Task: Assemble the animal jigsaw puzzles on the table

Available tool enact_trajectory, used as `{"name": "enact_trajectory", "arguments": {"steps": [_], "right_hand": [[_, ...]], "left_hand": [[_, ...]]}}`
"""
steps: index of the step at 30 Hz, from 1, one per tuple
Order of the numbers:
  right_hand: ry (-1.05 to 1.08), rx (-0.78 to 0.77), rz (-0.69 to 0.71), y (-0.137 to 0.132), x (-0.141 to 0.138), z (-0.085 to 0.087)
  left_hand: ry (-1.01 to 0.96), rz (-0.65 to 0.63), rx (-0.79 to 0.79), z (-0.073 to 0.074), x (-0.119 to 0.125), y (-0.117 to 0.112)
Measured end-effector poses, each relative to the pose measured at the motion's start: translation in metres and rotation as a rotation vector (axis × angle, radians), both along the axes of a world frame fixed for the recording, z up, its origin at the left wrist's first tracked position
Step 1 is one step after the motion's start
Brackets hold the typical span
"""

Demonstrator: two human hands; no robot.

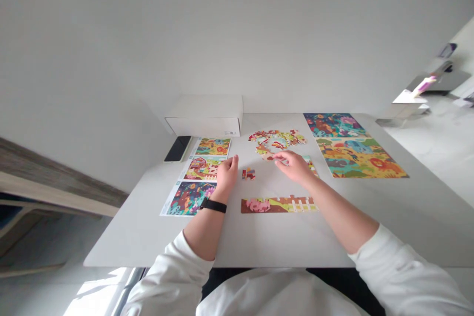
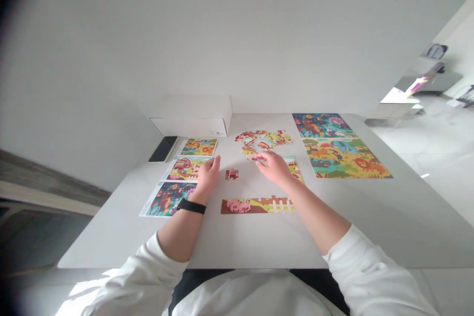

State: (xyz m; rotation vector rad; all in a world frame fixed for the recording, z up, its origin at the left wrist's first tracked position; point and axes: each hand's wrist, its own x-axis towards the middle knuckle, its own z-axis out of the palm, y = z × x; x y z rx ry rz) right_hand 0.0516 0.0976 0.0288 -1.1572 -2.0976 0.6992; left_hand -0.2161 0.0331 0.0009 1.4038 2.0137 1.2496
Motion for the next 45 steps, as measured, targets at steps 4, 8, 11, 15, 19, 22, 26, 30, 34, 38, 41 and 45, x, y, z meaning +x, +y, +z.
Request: {"name": "enact_trajectory", "arguments": {"steps": [4, 8, 11, 15, 19, 22, 26, 30, 34, 38, 41, 45], "right_hand": [[-0.148, 0.007, -0.035, 0.046, -0.006, 0.011], [-0.321, -0.005, -0.065, 0.085, -0.019, 0.013], [-0.435, -0.007, -0.081, 0.106, -0.037, 0.011], [-0.499, 0.058, -0.012, 0.130, -0.066, 0.003], [-0.519, 0.108, 0.016, 0.149, -0.097, -0.007], [-0.543, 0.100, 0.002, 0.159, -0.118, -0.012], [-0.559, 0.038, -0.002, 0.170, -0.138, -0.013], [-0.610, 0.021, 0.057, 0.175, -0.147, -0.007], [-0.605, 0.056, 0.128, 0.164, -0.150, -0.001], [-0.394, 0.059, 0.215, 0.141, -0.146, 0.003], [-0.130, -0.020, 0.248, 0.119, -0.137, 0.004], [0.105, -0.231, 0.283, 0.085, -0.118, 0.001]], "left_hand": [[-0.042, -0.010, 0.003, -0.003, 0.003, 0.002], [-0.078, -0.007, 0.004, -0.006, 0.003, 0.002], [-0.089, -0.002, 0.007, -0.008, 0.002, 0.003], [-0.112, -0.002, -0.027, -0.009, 0.002, 0.003], [-0.147, 0.002, -0.044, -0.012, 0.002, 0.002], [-0.152, 0.005, -0.036, -0.015, 0.002, 0.003], [-0.160, -0.002, -0.032, -0.015, 0.003, 0.003], [-0.167, 0.018, -0.047, -0.010, 0.004, 0.002], [-0.180, 0.029, -0.051, -0.007, 0.004, 0.002], [-0.189, 0.053, 0.004, -0.008, 0.003, 0.004], [-0.210, 0.082, 0.089, -0.010, 0.002, 0.007], [-0.241, 0.065, 0.129, -0.009, 0.004, 0.007]]}}
